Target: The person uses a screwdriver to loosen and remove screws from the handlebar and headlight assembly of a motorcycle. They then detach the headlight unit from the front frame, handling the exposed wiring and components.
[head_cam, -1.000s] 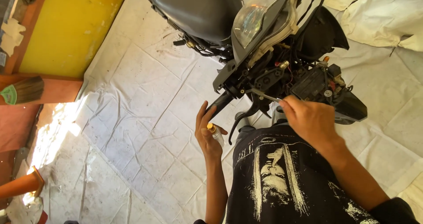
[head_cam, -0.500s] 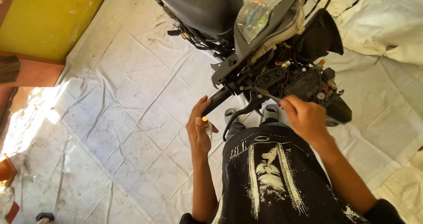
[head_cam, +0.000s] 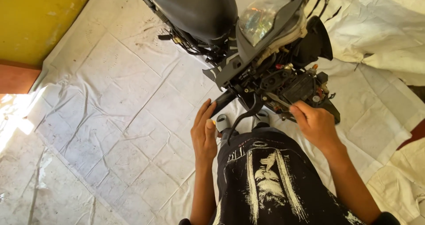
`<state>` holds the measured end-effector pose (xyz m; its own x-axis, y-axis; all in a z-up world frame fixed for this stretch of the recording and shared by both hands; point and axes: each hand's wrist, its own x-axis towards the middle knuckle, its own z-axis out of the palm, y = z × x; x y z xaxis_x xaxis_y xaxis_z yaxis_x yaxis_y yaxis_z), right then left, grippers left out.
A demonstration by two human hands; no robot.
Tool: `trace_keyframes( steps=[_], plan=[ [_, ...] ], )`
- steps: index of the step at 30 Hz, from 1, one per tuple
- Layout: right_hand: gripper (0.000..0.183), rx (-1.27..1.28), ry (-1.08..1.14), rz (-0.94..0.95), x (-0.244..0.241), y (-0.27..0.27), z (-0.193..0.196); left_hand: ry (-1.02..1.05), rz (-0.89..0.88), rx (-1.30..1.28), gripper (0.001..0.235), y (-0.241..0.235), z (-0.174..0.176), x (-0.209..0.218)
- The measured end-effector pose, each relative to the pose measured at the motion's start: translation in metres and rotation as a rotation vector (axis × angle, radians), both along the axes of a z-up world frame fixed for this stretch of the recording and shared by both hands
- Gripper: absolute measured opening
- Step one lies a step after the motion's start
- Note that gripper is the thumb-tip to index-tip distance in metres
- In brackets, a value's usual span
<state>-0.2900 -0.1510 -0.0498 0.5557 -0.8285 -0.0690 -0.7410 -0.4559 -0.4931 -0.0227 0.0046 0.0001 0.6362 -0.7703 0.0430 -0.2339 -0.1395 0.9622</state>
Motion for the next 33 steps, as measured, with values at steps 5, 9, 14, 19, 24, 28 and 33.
trace_keyframes(
  steps=[5, 9, 14, 19, 24, 28, 33],
  plan=[
    [0.028, -0.033, -0.026, -0.026, 0.035, 0.002, 0.030, 0.006, -0.023, 0.006, 0.062, -0.001, 0.005, -0.001],
    [0.030, -0.009, -0.100, -0.086, 0.040, 0.020, 0.029, -0.005, -0.071, 0.000, 0.059, 0.004, 0.001, 0.008],
    [0.022, -0.085, -0.079, -0.149, 0.001, 0.015, 0.000, -0.033, -0.121, 0.000, 0.059, 0.006, 0.000, 0.013],
    [0.017, -0.137, -0.102, -0.099, 0.021, 0.043, -0.010, -0.069, -0.172, -0.009, 0.061, 0.005, 0.001, 0.023],
    [0.019, -0.165, -0.141, -0.167, 0.029, 0.042, 0.007, -0.074, -0.180, -0.017, 0.061, 0.006, 0.003, 0.023],
    [0.021, -0.096, -0.178, -0.054, 0.035, 0.053, -0.014, -0.072, -0.199, -0.012, 0.061, 0.007, 0.003, 0.023],
    [0.026, -0.242, -0.092, -0.122, 0.035, 0.035, 0.007, -0.094, -0.197, -0.013, 0.065, 0.009, 0.000, 0.024]
  ],
)
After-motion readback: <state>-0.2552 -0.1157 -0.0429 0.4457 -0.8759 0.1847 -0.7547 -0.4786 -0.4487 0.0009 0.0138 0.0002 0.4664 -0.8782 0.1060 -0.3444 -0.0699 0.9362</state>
